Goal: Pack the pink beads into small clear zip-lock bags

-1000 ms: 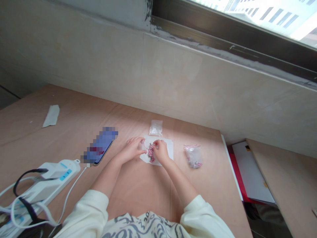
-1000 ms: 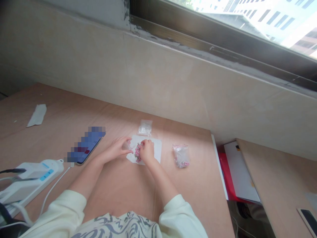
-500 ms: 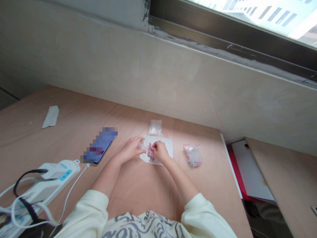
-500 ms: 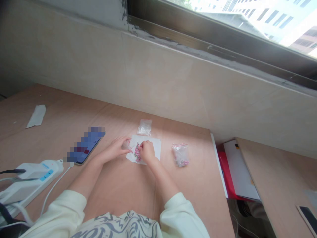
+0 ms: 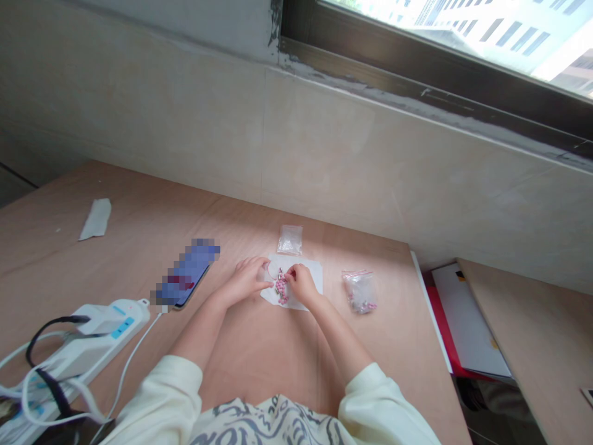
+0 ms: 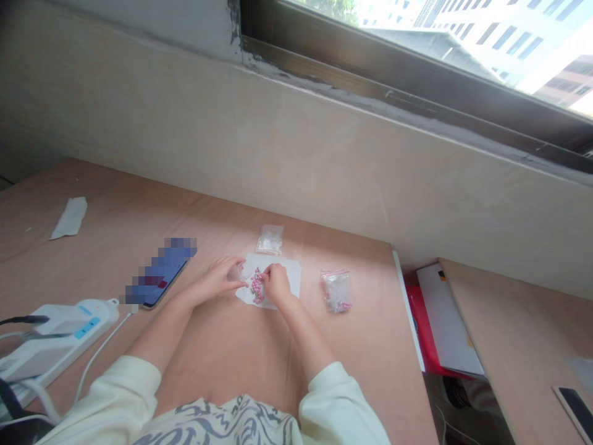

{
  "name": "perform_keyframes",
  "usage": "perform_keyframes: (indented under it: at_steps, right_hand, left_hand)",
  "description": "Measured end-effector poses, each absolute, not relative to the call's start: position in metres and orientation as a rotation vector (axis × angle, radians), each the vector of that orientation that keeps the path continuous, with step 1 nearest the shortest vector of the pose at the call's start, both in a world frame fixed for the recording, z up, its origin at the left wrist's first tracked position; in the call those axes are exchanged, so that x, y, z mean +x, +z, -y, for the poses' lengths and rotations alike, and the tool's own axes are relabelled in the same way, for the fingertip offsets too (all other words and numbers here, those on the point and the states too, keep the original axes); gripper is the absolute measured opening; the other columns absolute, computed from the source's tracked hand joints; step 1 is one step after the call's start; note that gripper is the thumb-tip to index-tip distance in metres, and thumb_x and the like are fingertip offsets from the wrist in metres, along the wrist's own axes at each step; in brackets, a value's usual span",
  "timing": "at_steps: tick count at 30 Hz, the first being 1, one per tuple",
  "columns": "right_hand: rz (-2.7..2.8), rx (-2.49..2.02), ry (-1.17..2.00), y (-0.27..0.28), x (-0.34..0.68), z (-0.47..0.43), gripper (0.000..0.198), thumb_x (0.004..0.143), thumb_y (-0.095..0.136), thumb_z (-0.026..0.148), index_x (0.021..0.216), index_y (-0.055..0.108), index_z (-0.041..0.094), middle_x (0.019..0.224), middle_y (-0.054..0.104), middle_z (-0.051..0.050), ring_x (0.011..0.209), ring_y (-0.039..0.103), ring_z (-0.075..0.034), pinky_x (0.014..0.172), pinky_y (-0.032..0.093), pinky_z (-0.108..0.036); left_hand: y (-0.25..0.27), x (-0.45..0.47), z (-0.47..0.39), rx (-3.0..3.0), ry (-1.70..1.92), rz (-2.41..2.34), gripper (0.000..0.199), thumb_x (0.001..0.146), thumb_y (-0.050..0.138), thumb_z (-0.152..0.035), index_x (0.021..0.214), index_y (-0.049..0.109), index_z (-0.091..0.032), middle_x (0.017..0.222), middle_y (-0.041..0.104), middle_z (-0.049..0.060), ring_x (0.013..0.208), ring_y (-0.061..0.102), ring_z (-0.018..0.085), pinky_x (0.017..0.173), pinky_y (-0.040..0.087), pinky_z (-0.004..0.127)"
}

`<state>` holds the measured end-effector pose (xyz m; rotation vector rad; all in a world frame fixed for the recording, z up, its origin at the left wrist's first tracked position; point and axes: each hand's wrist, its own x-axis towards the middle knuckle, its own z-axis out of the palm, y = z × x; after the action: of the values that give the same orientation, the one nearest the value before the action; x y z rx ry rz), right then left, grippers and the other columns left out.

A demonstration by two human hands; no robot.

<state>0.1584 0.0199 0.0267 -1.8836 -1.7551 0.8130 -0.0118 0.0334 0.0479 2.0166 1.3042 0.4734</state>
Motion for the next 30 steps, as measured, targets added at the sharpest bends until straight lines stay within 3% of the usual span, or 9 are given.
perform_keyframes:
  at_steps: [6, 10, 16, 20, 24, 27, 30]
  right_hand:
    - [1.583, -1.663, 0.811, 0.059, 0.143, -0.009, 0.011, 0.071, 0.047, 0.026, 0.069, 0.055, 0.018, 0.077, 0.053, -0.004, 0.079, 0.047, -0.016, 0.067, 0.040, -0.028]
    - [1.563, -1.605, 0.974, 0.067, 0.132, -0.001, 0.013, 0.064, 0.055, 0.029, 0.072, 0.058, 0.019, 0.089, 0.050, -0.007, 0.088, 0.046, -0.019, 0.062, 0.043, -0.027]
    - [1.260, -1.538, 1.104, 0.064, 0.146, 0.001, 0.013, 0.066, 0.051, 0.025, 0.071, 0.059, 0.016, 0.080, 0.058, -0.006, 0.077, 0.055, -0.016, 0.063, 0.045, -0.028]
    - [1.173, -1.488, 1.179, 0.073, 0.155, 0.002, 0.019, 0.067, 0.052, 0.031, 0.075, 0.060, 0.016, 0.080, 0.062, -0.006, 0.079, 0.056, -0.016, 0.069, 0.043, -0.029]
    - [1.150, -1.460, 1.216, 0.070, 0.154, 0.003, 0.024, 0.067, 0.051, 0.036, 0.077, 0.058, 0.016, 0.083, 0.061, -0.006, 0.079, 0.054, -0.017, 0.064, 0.044, -0.027]
    - [1.045, -1.569, 1.090, 0.054, 0.156, 0.002, 0.027, 0.071, 0.045, 0.037, 0.085, 0.052, 0.015, 0.089, 0.056, -0.008, 0.074, 0.053, -0.016, 0.056, 0.043, -0.027]
    - [1.122, -1.778, 0.851, 0.031, 0.159, 0.001, 0.020, 0.070, 0.046, 0.028, 0.084, 0.050, 0.015, 0.086, 0.052, -0.007, 0.070, 0.050, -0.015, 0.063, 0.041, -0.030]
  left_hand:
    - [0.050, -0.004, -0.032, 1.981, 0.493, -1.305, 0.042, 0.058, 0.060, -0.035, 0.095, 0.051, -0.019, 0.099, 0.055, 0.007, 0.096, 0.047, 0.025, 0.084, 0.030, 0.038]
    - [0.057, 0.004, -0.029, 1.942, 0.534, -1.270, 0.035, 0.060, 0.059, -0.028, 0.094, 0.052, -0.019, 0.098, 0.055, 0.007, 0.098, 0.046, 0.024, 0.085, 0.031, 0.037]
    - [0.054, -0.007, -0.022, 1.514, 0.798, -1.216, 0.060, 0.060, 0.061, -0.033, 0.113, 0.038, -0.018, 0.118, 0.043, 0.010, 0.112, 0.035, 0.021, 0.094, 0.027, 0.035]
    - [0.046, -0.014, -0.011, 0.954, 0.957, -1.107, 0.042, 0.072, 0.049, -0.035, 0.106, 0.044, -0.011, 0.109, 0.052, 0.013, 0.104, 0.046, 0.020, 0.092, 0.031, 0.035]
    - [0.039, -0.009, -0.003, 0.676, 0.912, -0.885, 0.023, 0.071, 0.054, -0.026, 0.088, 0.053, -0.010, 0.086, 0.063, 0.009, 0.083, 0.059, 0.018, 0.084, 0.040, 0.035]
    - [0.033, -0.008, -0.004, 0.583, 0.952, -0.885, 0.012, 0.071, 0.054, -0.017, 0.081, 0.055, -0.011, 0.079, 0.065, 0.006, 0.074, 0.061, 0.016, 0.080, 0.043, 0.034]
    - [0.028, -0.010, -0.007, 0.522, 0.984, -0.898, 0.009, 0.074, 0.049, -0.013, 0.080, 0.055, -0.011, 0.078, 0.065, 0.007, 0.073, 0.061, 0.015, 0.079, 0.045, 0.033]
